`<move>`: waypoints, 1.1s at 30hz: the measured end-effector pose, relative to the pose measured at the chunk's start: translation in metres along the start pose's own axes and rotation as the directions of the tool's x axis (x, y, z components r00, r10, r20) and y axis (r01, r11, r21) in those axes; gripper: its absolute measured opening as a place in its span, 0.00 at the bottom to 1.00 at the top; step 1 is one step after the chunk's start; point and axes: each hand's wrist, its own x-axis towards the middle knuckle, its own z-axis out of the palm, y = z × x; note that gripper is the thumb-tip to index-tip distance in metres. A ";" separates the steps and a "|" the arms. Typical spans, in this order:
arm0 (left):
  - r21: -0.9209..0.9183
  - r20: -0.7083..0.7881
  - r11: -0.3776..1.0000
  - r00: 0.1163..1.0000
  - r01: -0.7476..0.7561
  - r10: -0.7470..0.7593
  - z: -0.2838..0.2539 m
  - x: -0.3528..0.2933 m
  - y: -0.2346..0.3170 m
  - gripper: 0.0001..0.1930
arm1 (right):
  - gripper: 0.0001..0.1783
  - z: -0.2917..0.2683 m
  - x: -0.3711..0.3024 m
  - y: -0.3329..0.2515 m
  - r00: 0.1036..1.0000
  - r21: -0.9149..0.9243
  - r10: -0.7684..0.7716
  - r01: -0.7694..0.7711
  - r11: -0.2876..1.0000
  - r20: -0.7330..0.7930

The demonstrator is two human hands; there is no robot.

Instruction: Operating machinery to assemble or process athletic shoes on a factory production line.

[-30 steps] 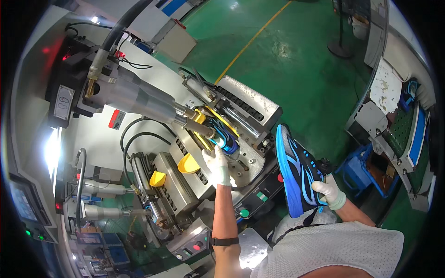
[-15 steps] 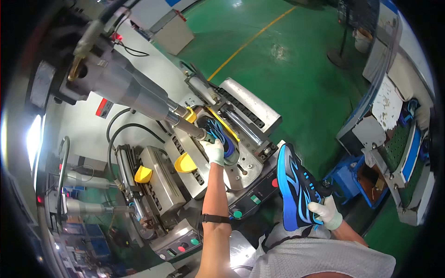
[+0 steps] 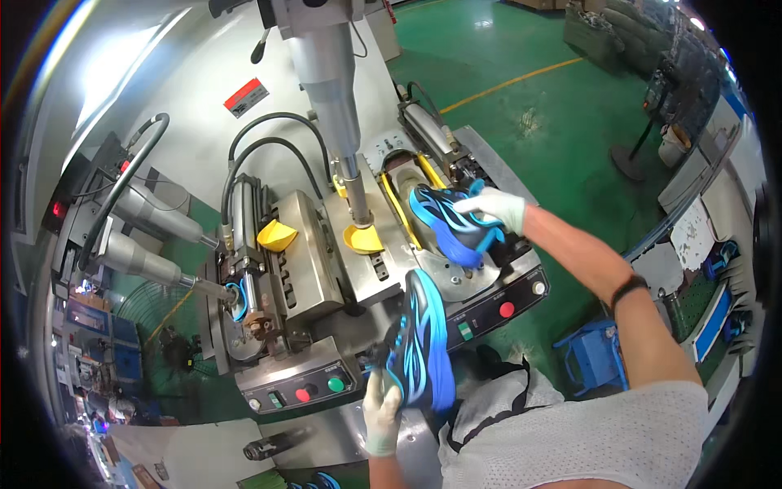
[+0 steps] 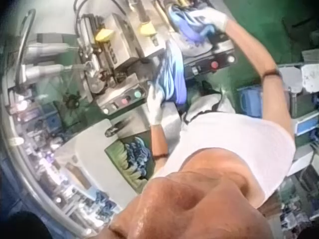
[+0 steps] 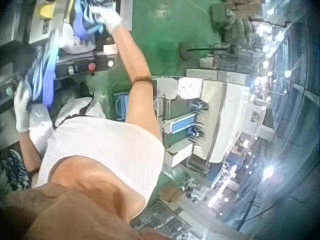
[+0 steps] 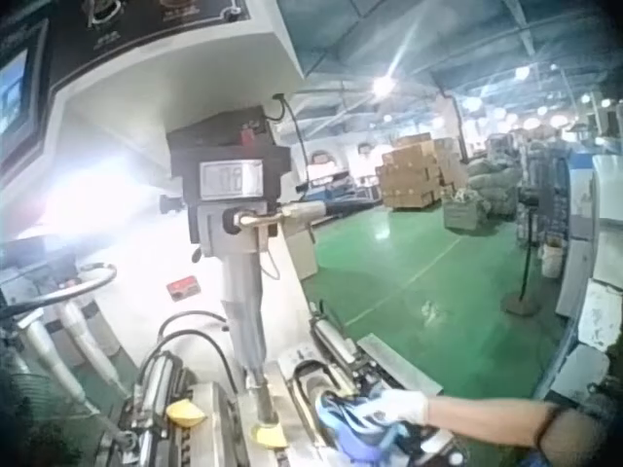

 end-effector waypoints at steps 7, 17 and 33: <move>0.100 -0.412 0.948 0.880 0.302 -0.237 -0.061 -0.149 -0.062 0.25 | 0.35 0.049 0.183 0.068 0.761 -0.914 -0.541 -0.169 0.368 -0.358; 0.085 -0.786 0.991 0.618 0.101 0.004 -0.091 -0.127 -0.337 0.43 | 0.38 -0.073 0.236 0.049 0.939 -0.881 -0.332 0.084 0.466 -0.086; 0.556 -0.800 0.559 0.578 0.615 0.159 -0.390 -0.293 -0.283 0.36 | 0.56 0.186 -0.058 0.306 0.761 -0.780 -0.201 0.557 -0.285 0.617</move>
